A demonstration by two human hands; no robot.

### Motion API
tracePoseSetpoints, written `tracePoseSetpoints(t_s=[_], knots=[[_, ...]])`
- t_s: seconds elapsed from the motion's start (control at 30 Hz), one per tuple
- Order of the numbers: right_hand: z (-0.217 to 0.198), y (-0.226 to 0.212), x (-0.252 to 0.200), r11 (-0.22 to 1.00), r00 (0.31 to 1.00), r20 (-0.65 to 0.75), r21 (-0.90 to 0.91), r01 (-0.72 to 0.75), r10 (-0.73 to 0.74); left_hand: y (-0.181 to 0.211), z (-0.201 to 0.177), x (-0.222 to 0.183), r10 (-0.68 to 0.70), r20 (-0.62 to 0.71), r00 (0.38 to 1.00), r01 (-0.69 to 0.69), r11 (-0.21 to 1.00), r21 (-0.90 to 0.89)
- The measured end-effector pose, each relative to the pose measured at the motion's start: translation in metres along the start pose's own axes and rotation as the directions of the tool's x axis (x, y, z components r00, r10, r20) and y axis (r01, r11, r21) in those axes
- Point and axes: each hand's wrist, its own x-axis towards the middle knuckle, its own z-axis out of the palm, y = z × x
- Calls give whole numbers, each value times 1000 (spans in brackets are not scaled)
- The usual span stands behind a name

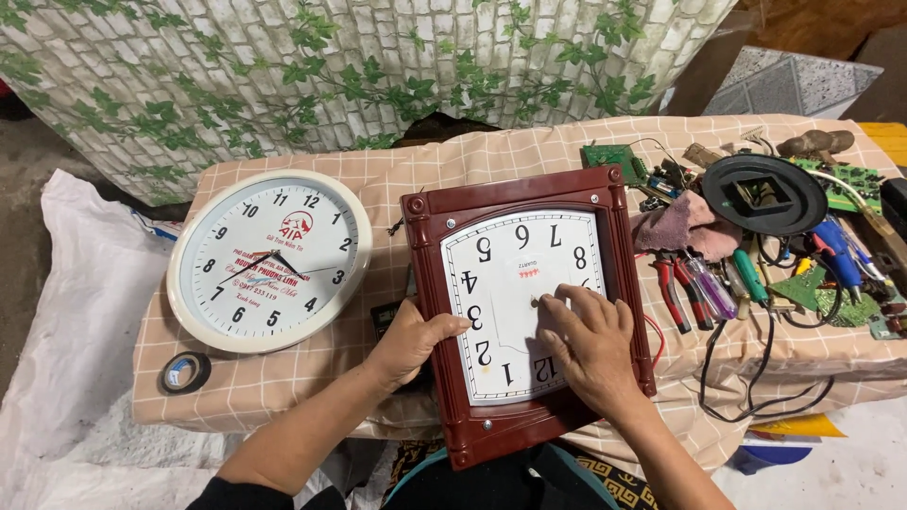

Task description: Testing clock movements with a multimeter and assembling the clock face into a decorative frame.

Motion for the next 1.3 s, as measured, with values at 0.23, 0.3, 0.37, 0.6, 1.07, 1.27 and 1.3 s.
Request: tracePoseSetpoints(t_s=[0.23, 0.3, 0.37, 0.6, 1.07, 1.27, 1.3], knots=[[-5, -3, 25, 920, 975, -53, 347, -184, 215, 36, 25, -6, 0, 1, 1000, 0, 1000, 17], [-2, -6, 31, 895, 954, -35, 357, -267, 298, 45, 30, -7, 4, 1, 1000, -4, 1000, 19], [3, -6, 35, 891, 951, -41, 366, -270, 305, 46, 30, -7, 3, 0, 1000, -3, 1000, 21], [6, -15, 42, 884, 953, -66, 399, -246, 295, 50, 36, -6, 3, -19, 1000, -3, 1000, 29], [-3, -22, 40, 837, 951, -31, 484, -255, 307, 51, 36, -6, 6, -18, 1000, -5, 999, 33], [5, -17, 40, 848, 955, -45, 474, -237, 292, 49, 35, -7, -9, -26, 1000, 9, 999, 31], [6, -16, 40, 842, 955, -38, 482, -241, 295, 49, 35, -7, -13, -28, 1000, 14, 999, 36]])
